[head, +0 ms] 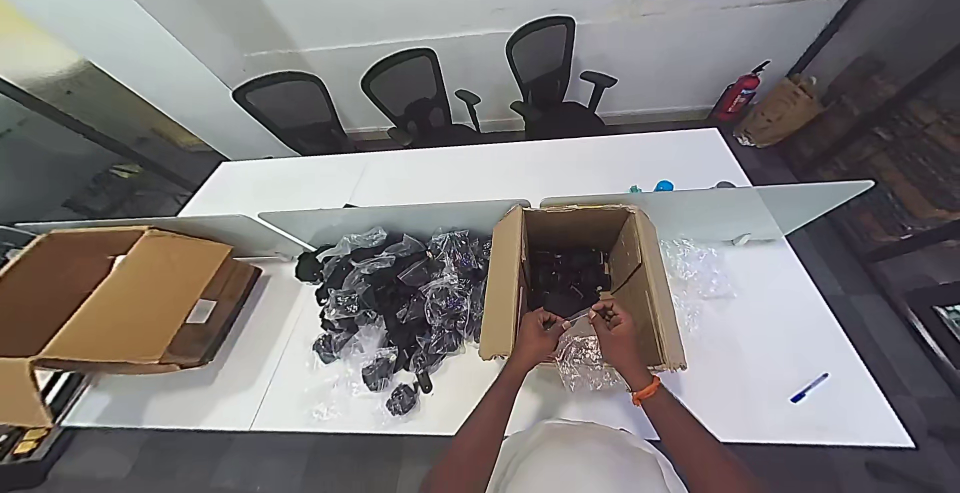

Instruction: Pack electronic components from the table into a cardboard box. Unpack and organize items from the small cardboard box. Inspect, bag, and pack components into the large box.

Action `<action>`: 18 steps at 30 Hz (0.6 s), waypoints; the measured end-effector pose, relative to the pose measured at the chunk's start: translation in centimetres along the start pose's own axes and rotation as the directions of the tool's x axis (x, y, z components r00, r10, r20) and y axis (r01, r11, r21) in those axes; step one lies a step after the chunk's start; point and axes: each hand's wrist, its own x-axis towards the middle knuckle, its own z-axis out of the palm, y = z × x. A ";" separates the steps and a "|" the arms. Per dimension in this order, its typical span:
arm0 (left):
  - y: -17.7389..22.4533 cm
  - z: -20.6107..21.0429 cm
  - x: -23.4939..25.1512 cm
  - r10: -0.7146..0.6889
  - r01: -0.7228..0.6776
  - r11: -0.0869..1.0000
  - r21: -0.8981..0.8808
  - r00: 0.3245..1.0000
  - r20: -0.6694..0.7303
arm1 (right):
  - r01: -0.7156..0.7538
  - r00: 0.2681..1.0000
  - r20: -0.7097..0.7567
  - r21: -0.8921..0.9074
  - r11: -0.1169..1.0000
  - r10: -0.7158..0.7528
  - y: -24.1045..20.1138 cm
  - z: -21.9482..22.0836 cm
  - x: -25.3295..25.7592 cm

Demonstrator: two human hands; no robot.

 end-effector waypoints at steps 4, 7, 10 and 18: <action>0.1 0.1 0.2 0.001 -0.002 0.999 0.049 1.000 0.021 | 0.006 1.000 -0.018 0.007 1.000 -0.006 0.1 -0.1 -0.1; 0.3 0.2 0.0 -0.006 0.008 0.997 0.075 1.000 -0.025 | 0.001 1.000 0.012 -0.017 1.000 0.000 0.0 -0.5 -0.1; 0.4 0.3 0.0 -0.026 0.028 0.997 0.074 0.999 -0.034 | -0.028 0.998 0.061 -0.082 0.996 0.033 -0.6 -1.8 -0.4; 0.3 0.6 0.2 0.020 -0.023 0.988 0.150 1.000 0.022 | -0.066 0.996 0.057 -0.092 0.994 0.072 -0.6 -4.1 -1.3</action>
